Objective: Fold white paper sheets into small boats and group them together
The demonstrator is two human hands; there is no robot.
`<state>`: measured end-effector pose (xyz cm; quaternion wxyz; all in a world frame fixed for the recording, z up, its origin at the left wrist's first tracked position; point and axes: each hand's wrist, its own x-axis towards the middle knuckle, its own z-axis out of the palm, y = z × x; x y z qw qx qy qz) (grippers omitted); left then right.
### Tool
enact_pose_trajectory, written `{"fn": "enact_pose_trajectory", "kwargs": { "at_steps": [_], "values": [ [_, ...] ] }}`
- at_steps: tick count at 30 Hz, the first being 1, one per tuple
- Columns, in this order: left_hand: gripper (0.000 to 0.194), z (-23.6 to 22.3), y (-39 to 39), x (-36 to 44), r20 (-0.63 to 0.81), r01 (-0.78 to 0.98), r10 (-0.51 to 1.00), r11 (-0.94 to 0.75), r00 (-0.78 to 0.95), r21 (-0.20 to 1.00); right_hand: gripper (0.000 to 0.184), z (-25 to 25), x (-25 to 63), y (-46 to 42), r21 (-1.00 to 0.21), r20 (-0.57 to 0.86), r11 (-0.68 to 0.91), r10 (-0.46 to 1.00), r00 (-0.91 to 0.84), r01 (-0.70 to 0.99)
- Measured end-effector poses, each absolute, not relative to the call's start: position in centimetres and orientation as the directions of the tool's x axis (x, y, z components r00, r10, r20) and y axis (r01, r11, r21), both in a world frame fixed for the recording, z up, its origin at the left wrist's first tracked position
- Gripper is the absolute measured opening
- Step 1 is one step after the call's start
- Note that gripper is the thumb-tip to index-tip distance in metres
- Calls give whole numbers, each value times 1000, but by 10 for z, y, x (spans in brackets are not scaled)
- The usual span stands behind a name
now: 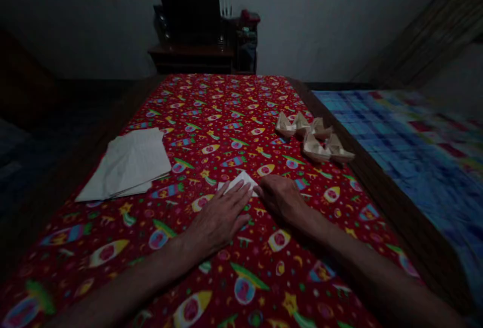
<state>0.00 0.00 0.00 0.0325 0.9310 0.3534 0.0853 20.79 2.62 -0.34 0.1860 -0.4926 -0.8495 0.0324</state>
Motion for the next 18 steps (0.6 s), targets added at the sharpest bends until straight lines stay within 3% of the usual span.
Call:
{"fn": "enact_pose_trajectory", "kwargs": {
  "at_steps": [5, 8, 11, 14, 18],
  "values": [
    [49, 0, -6, -4, 153, 652, 665, -747, 731, 131, 27, 3, 205, 25, -187, 264, 495, 857, -442, 848],
    [47, 0, -4, -4, 156, 642, 658, -753, 736, 143, 21, 7, 201, 21, -56, 342, 493, 826, -447, 868],
    [46, 1, -2, -4, 157, 632, 652, -758, 742, 164, 26, 5, 198, 13, 39, 412, 620, 704, -578, 783],
    [48, 1, -2, -6, 166, 622, 645, -764, 746, 170, 42, -2, 201, 3, -22, 344, 773, 601, -721, 634],
    [47, 1, -3, -14, 179, 626, 641, -768, 747, 139, 52, -7, 216, -9, -120, 265, 771, 633, -728, 626]
  ]
}}
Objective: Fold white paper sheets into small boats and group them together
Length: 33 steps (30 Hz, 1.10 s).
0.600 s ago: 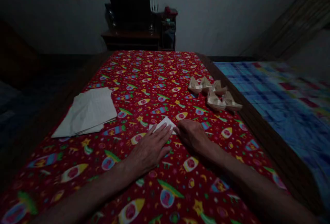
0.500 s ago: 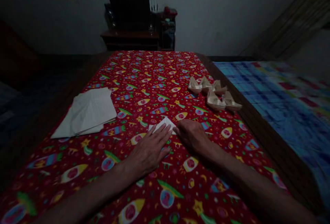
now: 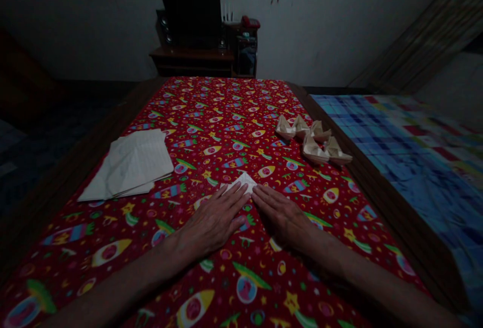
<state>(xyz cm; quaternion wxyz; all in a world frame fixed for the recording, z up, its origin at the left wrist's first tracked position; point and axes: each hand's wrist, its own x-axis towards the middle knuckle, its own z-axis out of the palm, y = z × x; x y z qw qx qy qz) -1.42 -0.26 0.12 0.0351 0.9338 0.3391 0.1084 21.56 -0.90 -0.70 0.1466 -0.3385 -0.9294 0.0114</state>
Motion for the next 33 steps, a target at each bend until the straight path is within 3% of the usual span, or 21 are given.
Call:
{"fn": "enact_pose_trajectory", "kwargs": {
  "at_steps": [7, 11, 14, 19, 24, 33],
  "values": [
    [46, 3, -7, -44, 185, 686, 684, -725, 705, 62, 51, -3, 230, -16, -57, 251, 765, 632, -733, 641],
    [45, 0, -11, -54, 200, 720, 709, -693, 676, 24, 35, 4, 220, -9, -19, 286, 758, 629, -723, 652],
    [39, -2, -8, -53, 254, 744, 735, -664, 629, 79, 18, 10, 205, 2, 29, 237, 704, 685, -690, 709],
    [29, 2, 9, -50, 340, 711, 743, -661, 576, 240, 16, 15, 182, 18, 121, 179, 681, 701, -691, 722],
    [28, 9, 19, -47, 333, 674, 753, -657, 567, 339, 9, 17, 177, 19, 117, 165, 678, 708, -687, 726],
    [27, 2, 25, -47, 393, 643, 766, -642, 510, 417, 13, 19, 182, 22, 91, 154, 709, 684, -713, 699]
  ]
}}
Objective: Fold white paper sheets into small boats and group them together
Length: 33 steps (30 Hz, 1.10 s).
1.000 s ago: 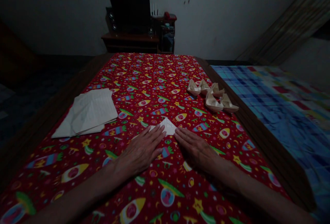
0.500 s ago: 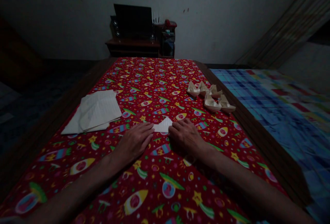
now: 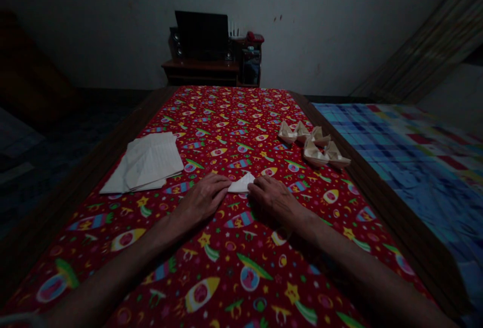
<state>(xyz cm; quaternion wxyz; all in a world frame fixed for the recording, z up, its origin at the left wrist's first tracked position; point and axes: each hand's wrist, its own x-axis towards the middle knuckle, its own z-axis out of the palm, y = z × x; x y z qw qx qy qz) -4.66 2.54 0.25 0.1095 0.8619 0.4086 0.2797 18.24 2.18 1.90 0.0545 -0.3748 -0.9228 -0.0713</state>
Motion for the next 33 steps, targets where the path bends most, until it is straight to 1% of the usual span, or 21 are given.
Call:
{"fn": "enact_pose_trajectory", "kwargs": {
  "at_steps": [5, 8, 9, 11, 13, 15, 17, 20, 23, 25, 27, 30, 33],
  "values": [
    [28, 1, 25, -47, 406, 634, 767, -640, 497, 433, 13, 18, 180, 22, 128, 146, 683, 705, -695, 719],
    [35, 2, 24, -43, 403, 654, 803, -593, 438, 470, 10, 15, 177, 22, 137, 152, 642, 739, -656, 755],
    [41, 2, 23, -41, 397, 653, 826, -561, 400, 509, 10, 15, 177, 22, 136, 161, 628, 749, -643, 766],
    [54, 1, 22, -37, 364, 620, 879, -476, 308, 624, 11, 13, 177, 21, 130, 192, 606, 761, -620, 785],
    [63, 0, 20, -31, 280, 573, 927, -375, 250, 729, 13, 13, 176, 21, 120, 244, 600, 754, -610, 791],
    [65, -2, 20, -24, 200, 549, 954, -293, 223, 783, 13, 13, 175, 19, 120, 300, 611, 729, -615, 783],
    [64, -3, 20, -17, 164, 532, 965, -250, 204, 809, 13, 14, 173, 17, 114, 344, 620, 708, -617, 776],
    [53, -2, 24, -6, 209, 542, 967, -255, 145, 801, 14, 12, 171, 15, 79, 402, 626, 692, -599, 776],
    [29, 1, 27, 3, 226, 642, 968, -240, 107, 728, 14, 9, 170, 14, 42, 449, 629, 682, -577, 777],
    [18, 4, 28, 8, 205, 686, 974, -217, 100, 694, 14, 8, 169, 14, 24, 466, 633, 677, -569, 774],
    [15, 5, 28, 12, 199, 707, 976, -201, 86, 678, 16, 7, 168, 15, 9, 483, 612, 690, -539, 791],
    [12, 6, 26, 17, 211, 730, 975, -198, 75, 655, 17, 10, 167, 17, -3, 503, 522, 738, -451, 853],
    [17, 9, 24, 17, 224, 736, 970, -217, 91, 641, 15, 13, 169, 20, 2, 462, 512, 762, -455, 859]
  ]
}}
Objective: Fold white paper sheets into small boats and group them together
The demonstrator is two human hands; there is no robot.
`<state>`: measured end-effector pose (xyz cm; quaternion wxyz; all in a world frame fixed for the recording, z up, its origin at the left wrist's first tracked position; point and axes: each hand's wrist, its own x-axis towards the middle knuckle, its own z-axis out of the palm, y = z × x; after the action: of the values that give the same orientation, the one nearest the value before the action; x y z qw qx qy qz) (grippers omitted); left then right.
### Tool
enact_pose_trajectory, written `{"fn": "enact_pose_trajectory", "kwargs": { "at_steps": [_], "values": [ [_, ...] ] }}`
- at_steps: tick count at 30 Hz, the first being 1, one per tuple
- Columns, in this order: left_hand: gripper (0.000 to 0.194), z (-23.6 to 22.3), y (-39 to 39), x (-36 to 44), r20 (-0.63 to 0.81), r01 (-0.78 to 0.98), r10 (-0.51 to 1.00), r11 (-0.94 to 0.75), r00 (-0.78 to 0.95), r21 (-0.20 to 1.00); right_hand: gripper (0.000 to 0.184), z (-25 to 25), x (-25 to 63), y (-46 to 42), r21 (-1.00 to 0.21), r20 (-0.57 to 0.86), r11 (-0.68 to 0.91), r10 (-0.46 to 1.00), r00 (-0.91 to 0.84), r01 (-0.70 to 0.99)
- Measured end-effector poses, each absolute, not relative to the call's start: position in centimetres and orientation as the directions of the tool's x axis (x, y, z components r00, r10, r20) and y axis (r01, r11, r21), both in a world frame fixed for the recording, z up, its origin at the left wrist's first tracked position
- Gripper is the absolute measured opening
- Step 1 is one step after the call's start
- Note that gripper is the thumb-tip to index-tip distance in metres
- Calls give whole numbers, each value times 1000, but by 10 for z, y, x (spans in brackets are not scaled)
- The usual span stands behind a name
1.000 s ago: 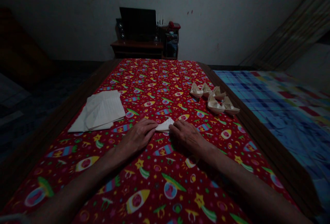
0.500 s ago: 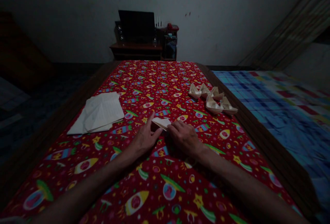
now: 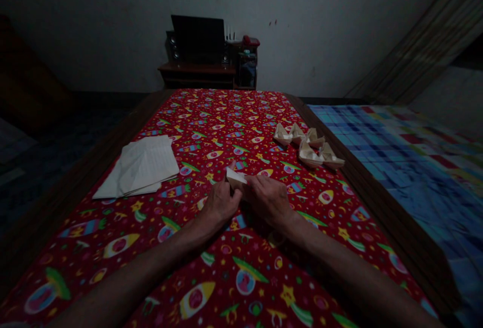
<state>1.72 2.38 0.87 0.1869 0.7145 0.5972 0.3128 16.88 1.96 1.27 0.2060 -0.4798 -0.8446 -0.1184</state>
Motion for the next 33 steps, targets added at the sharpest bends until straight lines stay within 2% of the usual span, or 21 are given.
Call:
{"fn": "enact_pose_trajectory", "kwargs": {
  "at_steps": [3, 8, 12, 15, 18, 25, 33],
  "values": [
    [24, 12, 24, 9, 290, 729, 945, -303, 148, 614, 15, 14, 174, 22, -59, 445, 532, 771, -455, 844],
    [27, 10, 24, -8, 447, 710, 850, -495, 278, 501, 18, 14, 180, 23, -305, 420, 500, 834, -357, 810],
    [30, 8, 22, -13, 412, 787, 827, -525, 383, 324, 24, 13, 179, 22, -353, 379, 521, 839, -390, 777],
    [26, 10, 20, -16, 336, 828, 828, -527, 449, 191, 20, 11, 179, 21, -308, 297, 491, 863, -408, 815],
    [24, 10, 20, -21, 306, 806, 796, -578, 523, 128, 15, 7, 181, 19, -231, 225, 447, 889, -400, 864],
    [34, 2, 24, -30, 396, 666, 666, -728, 632, 163, 12, 0, 182, 17, -95, 214, 484, 863, -457, 870],
    [43, 3, 26, -24, 263, 705, 711, -696, 652, 135, 14, 3, 177, 14, 97, 295, 500, 811, -505, 861]
  ]
}}
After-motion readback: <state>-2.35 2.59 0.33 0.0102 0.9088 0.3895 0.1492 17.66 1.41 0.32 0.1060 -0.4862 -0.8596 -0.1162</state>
